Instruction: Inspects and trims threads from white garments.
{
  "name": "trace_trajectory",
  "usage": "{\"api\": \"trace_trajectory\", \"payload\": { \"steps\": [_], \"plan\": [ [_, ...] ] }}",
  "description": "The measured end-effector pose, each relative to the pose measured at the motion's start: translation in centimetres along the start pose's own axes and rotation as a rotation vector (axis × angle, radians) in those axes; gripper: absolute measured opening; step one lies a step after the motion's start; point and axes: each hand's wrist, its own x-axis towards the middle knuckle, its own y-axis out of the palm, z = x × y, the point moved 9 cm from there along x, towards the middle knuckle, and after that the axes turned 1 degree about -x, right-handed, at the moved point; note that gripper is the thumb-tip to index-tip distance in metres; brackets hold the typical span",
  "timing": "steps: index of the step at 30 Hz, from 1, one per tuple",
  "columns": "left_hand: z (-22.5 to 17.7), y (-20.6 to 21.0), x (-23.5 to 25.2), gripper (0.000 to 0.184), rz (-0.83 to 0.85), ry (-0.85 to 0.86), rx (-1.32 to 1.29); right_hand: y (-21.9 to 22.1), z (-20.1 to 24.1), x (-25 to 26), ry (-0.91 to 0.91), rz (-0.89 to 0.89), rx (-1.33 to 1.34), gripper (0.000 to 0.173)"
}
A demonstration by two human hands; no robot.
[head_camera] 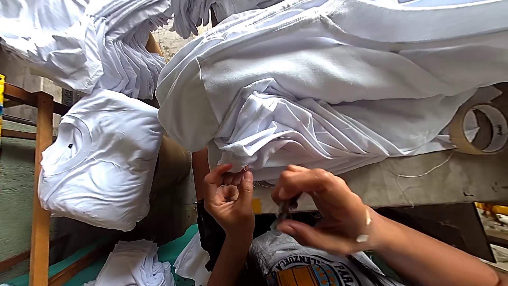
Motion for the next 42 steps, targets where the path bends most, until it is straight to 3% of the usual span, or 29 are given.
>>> {"api": "trace_trajectory", "payload": {
  "steps": [3,6,18,21,25,33,42],
  "plan": [
    [-0.1,-0.1,0.2,0.030,-0.007,0.129,0.176,-0.4,-1.7,-0.7,0.085,-0.073,-0.292,0.025],
    [-0.5,-0.6,0.7,0.011,-0.020,0.149,0.148,-0.4,-2.8,-1.5,0.121,-0.134,-0.527,0.025],
    [-0.8,-0.5,0.0,0.007,0.037,0.062,0.101,0.8,-2.0,0.3,-0.003,-0.119,-0.805,0.022],
    [-0.8,-0.7,0.1,0.016,0.077,0.044,0.059,0.0,-1.4,1.3,-0.062,-0.062,-0.884,0.018],
    [-1.1,-0.7,0.2,0.011,0.086,0.041,0.066,-0.3,-1.0,2.2,-0.155,0.025,-0.953,0.015],
    [-1.0,-0.5,0.3,0.019,0.078,0.015,0.013,-0.4,-1.5,2.3,-0.167,0.053,-0.808,0.015],
    [-1.1,0.2,0.5,0.038,0.117,0.119,0.200,-0.2,-2.1,2.2,-0.140,0.064,-0.590,0.014]
  ]
}}
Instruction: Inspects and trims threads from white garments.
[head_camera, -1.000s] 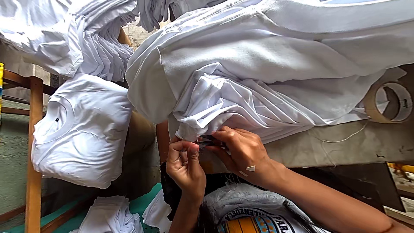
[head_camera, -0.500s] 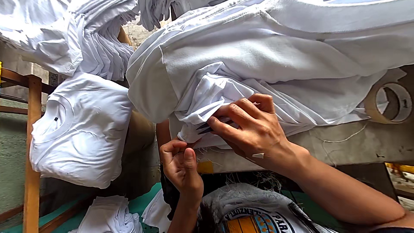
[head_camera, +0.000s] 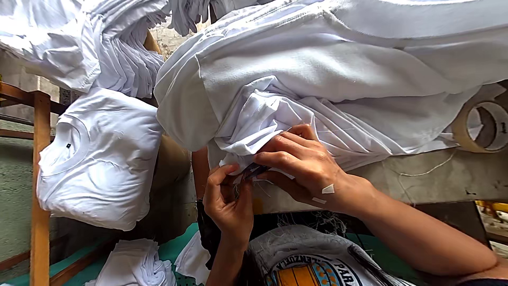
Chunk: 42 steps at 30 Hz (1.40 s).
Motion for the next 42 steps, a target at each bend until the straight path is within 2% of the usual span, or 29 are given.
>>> {"api": "trace_trajectory", "payload": {
  "steps": [6,10,15,24,28,31,33,42],
  "plan": [
    [-0.1,-0.5,-0.1,0.021,-0.074,0.049,0.024,-0.2,1.4,-0.6,0.025,-0.022,-0.166,0.018],
    [0.0,-0.4,-0.3,0.008,-0.066,0.052,0.015,0.1,1.4,-1.2,0.076,-0.017,-0.132,0.020],
    [0.1,-0.7,-0.4,0.012,-0.086,-0.029,0.012,0.1,0.7,-2.0,0.129,-0.075,-0.151,0.020],
    [-0.7,-0.4,-0.5,0.007,-0.046,0.060,0.035,1.2,1.7,-1.7,0.044,-0.172,-0.191,0.015],
    [0.3,-0.9,-0.4,0.010,-0.062,-0.054,-0.099,0.9,0.9,-1.9,0.099,-0.177,-0.164,0.017],
    [1.0,-1.4,-0.2,0.025,-0.149,-0.130,-0.147,0.7,0.4,-2.2,0.171,-0.177,-0.139,0.021],
    [1.2,-1.8,-0.2,0.021,-0.196,-0.130,-0.166,0.7,0.5,-2.5,0.201,-0.181,-0.117,0.022],
    [0.3,-1.3,-0.4,0.010,-0.111,-0.081,-0.182,1.2,1.1,-3.0,0.235,-0.177,-0.109,0.023]
  ]
}}
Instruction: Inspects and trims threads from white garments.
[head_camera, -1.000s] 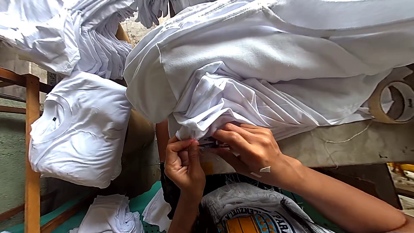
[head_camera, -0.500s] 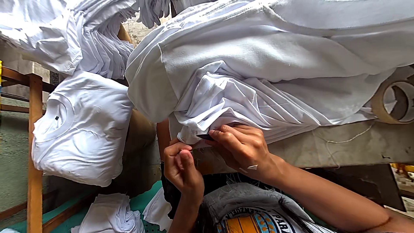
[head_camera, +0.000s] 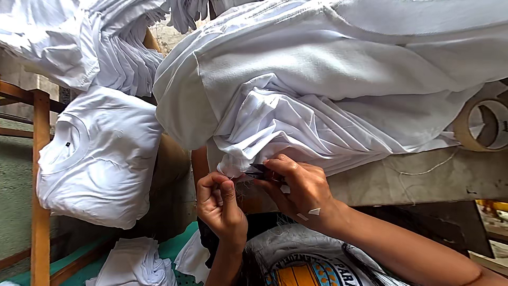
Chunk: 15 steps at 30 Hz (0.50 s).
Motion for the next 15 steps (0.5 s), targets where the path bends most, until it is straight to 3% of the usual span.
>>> {"api": "trace_trajectory", "payload": {
  "steps": [5,9,11,13,15],
  "plan": [
    [-0.6,-0.4,0.1,0.015,0.040,0.009,-0.020,1.3,0.3,-0.2,0.034,0.197,0.289,0.026],
    [-2.6,-2.3,1.8,0.033,0.098,0.188,0.314,0.4,-0.5,1.4,0.016,0.225,0.303,0.027],
    [-1.2,-3.6,2.9,0.038,0.086,0.091,0.551,0.3,-0.9,2.4,-0.039,0.233,0.218,0.025],
    [1.4,-3.6,3.0,0.047,0.183,-0.068,0.666,1.4,-1.0,2.5,-0.096,0.273,0.085,0.023],
    [2.6,-2.5,1.9,0.037,0.249,-0.100,0.668,2.3,-1.2,2.3,-0.140,0.267,-0.016,0.018]
  ]
}}
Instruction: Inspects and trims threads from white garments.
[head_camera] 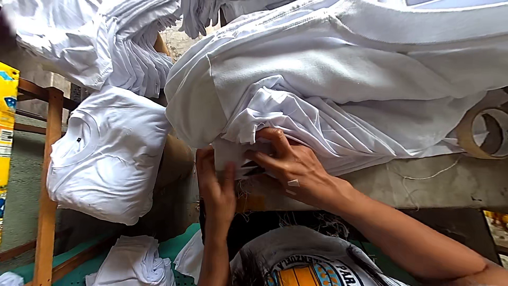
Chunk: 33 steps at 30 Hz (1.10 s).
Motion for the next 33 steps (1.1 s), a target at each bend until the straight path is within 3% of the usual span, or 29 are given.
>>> {"api": "trace_trajectory", "payload": {
  "steps": [3,7,10,13,14,16,19,21,22,24,27,29,33],
  "plan": [
    [0.3,-1.2,-1.1,0.024,-0.077,0.012,-0.044,-0.5,-0.2,0.1,-0.014,-0.083,0.021,0.009],
    [0.8,-4.4,-1.2,0.014,-0.237,0.062,0.031,-0.7,-0.4,0.2,0.011,-0.079,0.074,0.011],
    [-2.1,-2.2,-0.9,0.045,-0.193,0.180,0.158,-0.8,-0.6,0.4,0.081,-0.077,0.118,0.013],
    [-3.6,-0.4,0.6,0.020,-0.277,0.261,0.309,-2.4,-1.1,1.4,0.139,-0.024,0.207,0.007],
    [-3.8,-0.4,1.1,0.013,-0.302,0.276,0.232,-3.2,-1.3,1.9,0.140,-0.028,0.235,0.006],
    [-3.9,-0.2,1.9,0.014,-0.257,0.217,-0.239,-4.5,-1.9,2.8,0.147,-0.092,0.227,0.009],
    [-2.4,2.5,2.0,0.023,-0.088,-0.180,-1.138,-4.6,-2.7,3.4,0.188,-0.202,0.005,0.007],
    [-1.6,4.1,1.5,0.025,-0.046,-0.340,-1.414,-3.5,-2.7,3.1,0.205,-0.202,-0.091,0.010],
    [-1.5,4.2,1.4,0.026,-0.043,-0.334,-1.448,-3.0,-2.5,2.6,0.212,-0.193,-0.108,0.012],
    [-1.4,3.1,1.3,0.028,-0.094,-0.227,-1.310,-2.4,-1.9,1.6,0.229,-0.165,-0.095,0.017],
    [-2.0,0.7,0.9,0.015,-0.247,-0.073,-1.001,-1.9,-0.6,0.1,0.270,-0.111,0.036,0.023],
    [-2.5,-0.1,0.6,0.008,-0.214,-0.010,-0.929,-1.7,0.6,-0.7,0.247,-0.101,0.076,0.029],
    [-3.0,-0.2,-0.2,0.012,-0.145,0.003,-0.922,-1.6,2.1,-1.1,0.163,-0.113,0.033,0.030]
  ]
}}
